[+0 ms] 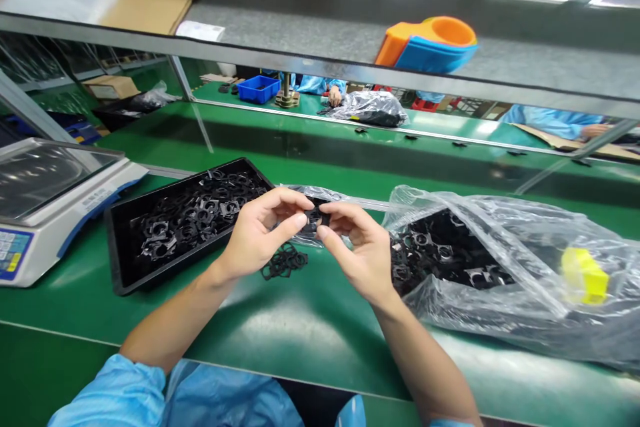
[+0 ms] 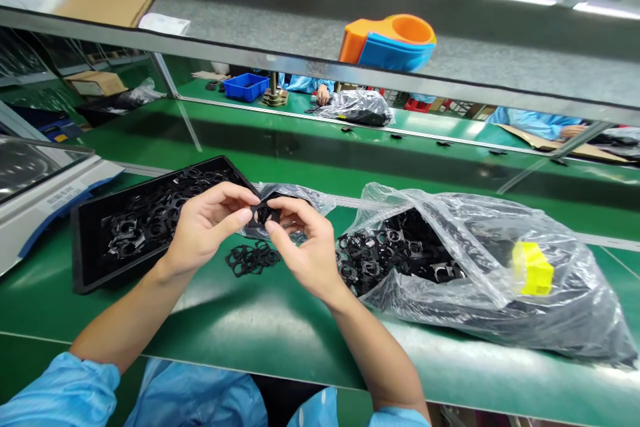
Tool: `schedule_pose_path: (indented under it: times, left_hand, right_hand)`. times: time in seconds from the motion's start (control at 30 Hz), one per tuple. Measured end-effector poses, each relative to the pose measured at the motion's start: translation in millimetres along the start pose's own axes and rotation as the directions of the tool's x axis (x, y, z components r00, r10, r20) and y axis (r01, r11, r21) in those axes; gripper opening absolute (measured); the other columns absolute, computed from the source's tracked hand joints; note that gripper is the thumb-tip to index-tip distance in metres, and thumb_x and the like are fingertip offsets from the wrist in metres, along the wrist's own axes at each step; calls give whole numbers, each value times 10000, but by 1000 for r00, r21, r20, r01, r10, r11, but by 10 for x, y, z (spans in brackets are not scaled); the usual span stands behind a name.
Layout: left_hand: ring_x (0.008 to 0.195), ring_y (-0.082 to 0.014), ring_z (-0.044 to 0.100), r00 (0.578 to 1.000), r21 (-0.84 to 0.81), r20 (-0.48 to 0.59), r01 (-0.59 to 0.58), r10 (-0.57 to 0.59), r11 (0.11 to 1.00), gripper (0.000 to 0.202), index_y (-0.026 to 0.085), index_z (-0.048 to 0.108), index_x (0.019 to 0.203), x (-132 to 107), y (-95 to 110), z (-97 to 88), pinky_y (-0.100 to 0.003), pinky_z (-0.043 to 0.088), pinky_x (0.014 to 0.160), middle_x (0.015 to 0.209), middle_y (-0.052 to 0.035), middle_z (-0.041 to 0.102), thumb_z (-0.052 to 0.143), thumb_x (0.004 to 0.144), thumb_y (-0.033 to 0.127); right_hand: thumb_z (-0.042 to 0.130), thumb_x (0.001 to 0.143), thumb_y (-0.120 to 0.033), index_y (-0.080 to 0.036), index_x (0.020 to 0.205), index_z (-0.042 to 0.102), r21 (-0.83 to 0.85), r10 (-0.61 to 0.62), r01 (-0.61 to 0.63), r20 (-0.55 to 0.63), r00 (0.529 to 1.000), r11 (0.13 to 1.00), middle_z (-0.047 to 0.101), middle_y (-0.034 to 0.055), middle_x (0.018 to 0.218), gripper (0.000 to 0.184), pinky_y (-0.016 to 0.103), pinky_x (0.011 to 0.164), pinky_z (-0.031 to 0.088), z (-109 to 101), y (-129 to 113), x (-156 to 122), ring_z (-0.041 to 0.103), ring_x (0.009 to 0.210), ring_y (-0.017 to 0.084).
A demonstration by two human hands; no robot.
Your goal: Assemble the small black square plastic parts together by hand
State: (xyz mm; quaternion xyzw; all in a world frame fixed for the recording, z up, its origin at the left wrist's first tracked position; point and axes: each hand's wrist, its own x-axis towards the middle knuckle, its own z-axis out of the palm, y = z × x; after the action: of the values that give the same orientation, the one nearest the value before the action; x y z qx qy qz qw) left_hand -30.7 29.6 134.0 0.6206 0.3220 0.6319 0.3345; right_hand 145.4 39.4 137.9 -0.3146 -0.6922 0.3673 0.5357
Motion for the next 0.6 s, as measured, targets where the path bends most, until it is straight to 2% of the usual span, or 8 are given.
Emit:
schedule_pose_path:
  times: [0.23,0.37,0.5,0.6]
  left_hand:
    - [769,-144,726,998,-19,-38,40,-41,999,150,179,756,960,-5,-49,28,-221,593,689,893,-43,763,756,883,307]
    - [748,-148,738,997,-29,-79,8,-10,1000,132,177,771,936,-22,-40,56,-220,602,682,854,-46,776,775,866,289]
    - [706,-128,719,990,-14,-140,-18,16,1000,151,172,762,922,-19,-35,77,-199,595,661,815,-29,761,801,839,291]
    - [716,-130,719,989,-4,-146,-8,7,1000,146,171,762,901,-16,-34,68,-200,596,667,816,-27,753,793,845,302]
  right_hand:
    - [743,865,-246,-228,1070,753,15,-8,8,-16,1000,1000,760,49,953,206,298,716,610,-29,35,24,701,781,169]
    - [782,842,-200,-252,1121,766,-79,-146,149,40,988,986,770,51,957,284,319,730,625,-114,-23,38,705,801,182]
    - [760,868,-162,-247,1167,758,-213,-305,309,54,951,927,790,56,958,310,325,722,618,-139,-47,39,707,788,184]
    - [733,888,-153,-233,1175,755,-280,-382,387,76,921,878,798,61,967,298,321,713,613,-138,-31,39,716,779,184]
